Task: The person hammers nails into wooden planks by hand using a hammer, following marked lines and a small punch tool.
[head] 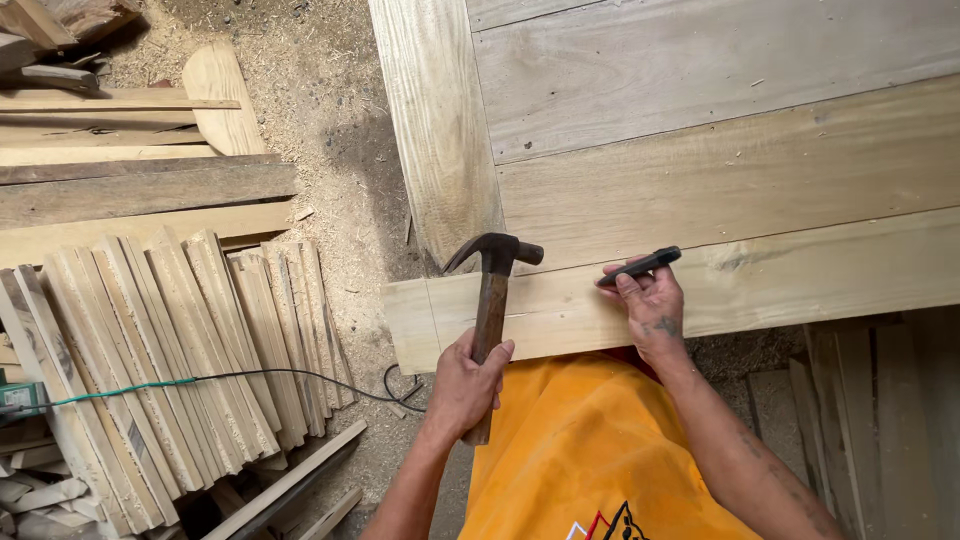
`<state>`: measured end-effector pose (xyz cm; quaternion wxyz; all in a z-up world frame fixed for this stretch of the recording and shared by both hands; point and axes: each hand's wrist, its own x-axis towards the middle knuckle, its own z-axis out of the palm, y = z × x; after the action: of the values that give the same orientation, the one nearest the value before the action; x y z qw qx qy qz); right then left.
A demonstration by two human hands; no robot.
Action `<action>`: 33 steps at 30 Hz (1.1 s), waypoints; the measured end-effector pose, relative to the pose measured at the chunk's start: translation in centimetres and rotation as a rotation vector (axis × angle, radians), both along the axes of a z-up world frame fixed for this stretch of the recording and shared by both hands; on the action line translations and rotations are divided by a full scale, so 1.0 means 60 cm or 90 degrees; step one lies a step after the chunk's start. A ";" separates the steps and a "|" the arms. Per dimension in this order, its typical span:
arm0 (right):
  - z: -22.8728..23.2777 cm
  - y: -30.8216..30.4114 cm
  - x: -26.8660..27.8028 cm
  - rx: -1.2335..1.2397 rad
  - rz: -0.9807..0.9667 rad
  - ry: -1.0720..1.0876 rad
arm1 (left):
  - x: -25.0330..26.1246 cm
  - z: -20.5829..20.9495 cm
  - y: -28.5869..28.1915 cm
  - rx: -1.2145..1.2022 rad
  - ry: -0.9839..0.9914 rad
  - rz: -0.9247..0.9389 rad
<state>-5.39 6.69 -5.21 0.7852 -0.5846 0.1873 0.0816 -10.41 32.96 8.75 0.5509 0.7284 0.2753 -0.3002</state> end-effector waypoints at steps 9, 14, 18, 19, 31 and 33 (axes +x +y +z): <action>-0.020 0.206 0.012 -0.305 -0.025 -0.235 | 0.012 0.103 0.104 0.137 -0.235 -0.087; -0.027 0.230 0.003 -0.384 -0.022 -0.254 | 0.038 0.152 0.115 0.236 -0.322 -0.238; -0.037 0.229 0.001 -0.463 -0.024 -0.304 | 0.066 0.161 0.103 0.299 -0.409 -0.349; -0.045 0.229 0.000 -0.472 -0.024 -0.300 | 0.073 0.164 0.099 0.313 -0.452 -0.381; -0.153 0.231 -0.004 -0.200 -0.048 -0.174 | 0.085 0.260 0.055 0.221 -0.731 -0.466; -0.144 0.234 0.000 -0.136 -0.058 -0.130 | 0.105 0.224 0.048 0.296 -0.700 -0.557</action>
<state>-5.39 20.70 -13.86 0.7363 -0.6611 0.1401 -0.0344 -4.13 35.87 22.20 0.2705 0.9147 -0.2998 -0.0181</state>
